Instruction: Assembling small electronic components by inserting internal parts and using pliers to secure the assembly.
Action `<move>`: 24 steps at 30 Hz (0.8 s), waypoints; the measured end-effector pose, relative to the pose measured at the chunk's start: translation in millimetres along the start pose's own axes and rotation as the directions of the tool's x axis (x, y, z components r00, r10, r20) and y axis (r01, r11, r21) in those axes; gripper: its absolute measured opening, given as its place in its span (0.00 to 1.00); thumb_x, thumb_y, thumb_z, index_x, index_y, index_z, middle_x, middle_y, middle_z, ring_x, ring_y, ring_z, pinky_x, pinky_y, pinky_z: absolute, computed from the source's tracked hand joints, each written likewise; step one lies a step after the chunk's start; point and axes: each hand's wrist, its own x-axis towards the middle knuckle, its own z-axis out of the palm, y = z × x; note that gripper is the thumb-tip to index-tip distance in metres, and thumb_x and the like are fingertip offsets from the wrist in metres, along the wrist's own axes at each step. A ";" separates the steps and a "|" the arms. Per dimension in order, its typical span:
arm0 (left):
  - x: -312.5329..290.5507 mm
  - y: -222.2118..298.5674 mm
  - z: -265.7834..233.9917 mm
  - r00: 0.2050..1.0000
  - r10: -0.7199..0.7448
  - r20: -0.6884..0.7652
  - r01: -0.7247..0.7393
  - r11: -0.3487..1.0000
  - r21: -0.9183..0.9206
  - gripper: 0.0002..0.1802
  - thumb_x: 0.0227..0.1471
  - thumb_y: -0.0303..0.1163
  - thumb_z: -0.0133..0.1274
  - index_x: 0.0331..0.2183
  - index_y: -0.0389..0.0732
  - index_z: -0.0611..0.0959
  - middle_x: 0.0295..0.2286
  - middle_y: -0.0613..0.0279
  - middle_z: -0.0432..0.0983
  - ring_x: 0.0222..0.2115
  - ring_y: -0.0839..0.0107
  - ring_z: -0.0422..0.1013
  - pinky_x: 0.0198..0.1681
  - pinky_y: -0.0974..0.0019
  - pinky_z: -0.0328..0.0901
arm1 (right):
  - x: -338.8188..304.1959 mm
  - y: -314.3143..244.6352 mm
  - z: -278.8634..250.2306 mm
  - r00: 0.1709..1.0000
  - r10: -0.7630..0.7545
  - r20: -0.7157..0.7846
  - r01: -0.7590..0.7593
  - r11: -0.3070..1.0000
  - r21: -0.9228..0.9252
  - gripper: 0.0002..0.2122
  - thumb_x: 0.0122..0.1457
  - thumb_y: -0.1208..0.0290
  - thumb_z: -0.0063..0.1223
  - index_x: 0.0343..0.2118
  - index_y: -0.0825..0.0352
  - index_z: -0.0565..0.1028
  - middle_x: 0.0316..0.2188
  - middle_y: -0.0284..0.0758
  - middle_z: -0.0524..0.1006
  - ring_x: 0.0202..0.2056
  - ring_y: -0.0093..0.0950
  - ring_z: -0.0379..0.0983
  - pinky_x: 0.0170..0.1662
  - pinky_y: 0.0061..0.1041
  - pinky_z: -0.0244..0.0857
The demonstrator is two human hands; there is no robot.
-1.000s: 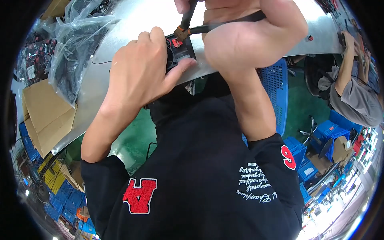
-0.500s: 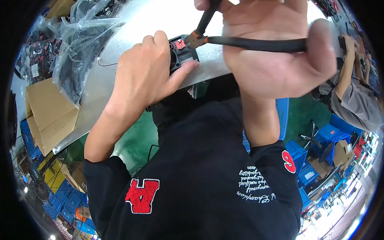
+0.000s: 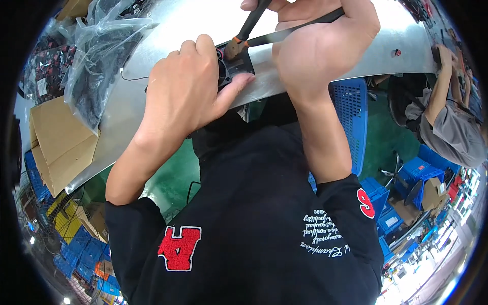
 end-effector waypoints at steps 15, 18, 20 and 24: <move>2.1 -2.6 -0.1 1.000 -0.005 0.015 0.006 0.999 -0.041 0.35 0.52 0.62 0.56 0.28 0.33 0.72 0.22 0.48 0.73 0.22 0.52 0.75 0.23 0.55 0.69 | -6.8 2.6 21.0 0.949 -0.315 0.000 0.026 0.081 -0.996 0.33 0.64 0.42 0.30 0.56 0.71 0.66 0.38 0.40 0.75 0.38 0.32 0.70 0.38 0.34 0.68; 0.9 -2.3 0.6 1.000 -0.009 0.013 0.010 0.999 -0.033 0.35 0.52 0.62 0.56 0.28 0.33 0.72 0.22 0.49 0.73 0.21 0.52 0.75 0.23 0.56 0.69 | -3.3 -7.9 13.3 0.949 -0.316 0.000 0.047 0.140 -0.989 0.31 0.65 0.43 0.28 0.53 0.69 0.68 0.36 0.39 0.75 0.36 0.32 0.71 0.37 0.34 0.68; -1.0 -3.1 1.9 1.000 -0.014 0.011 0.014 1.000 -0.027 0.35 0.52 0.62 0.56 0.28 0.33 0.72 0.21 0.49 0.73 0.21 0.52 0.75 0.23 0.56 0.69 | -4.4 -13.5 8.2 0.962 -0.272 0.003 0.075 0.254 -0.964 0.29 0.66 0.44 0.28 0.51 0.68 0.69 0.35 0.39 0.75 0.36 0.32 0.71 0.36 0.34 0.69; -1.6 -0.4 5.2 0.999 -0.007 -0.039 0.008 1.000 0.018 0.35 0.51 0.63 0.56 0.28 0.34 0.72 0.21 0.52 0.72 0.21 0.56 0.75 0.23 0.59 0.69 | -4.4 3.9 23.9 0.937 -0.350 0.019 0.053 0.087 -0.995 0.26 0.67 0.48 0.27 0.48 0.68 0.69 0.33 0.38 0.74 0.33 0.31 0.71 0.34 0.32 0.69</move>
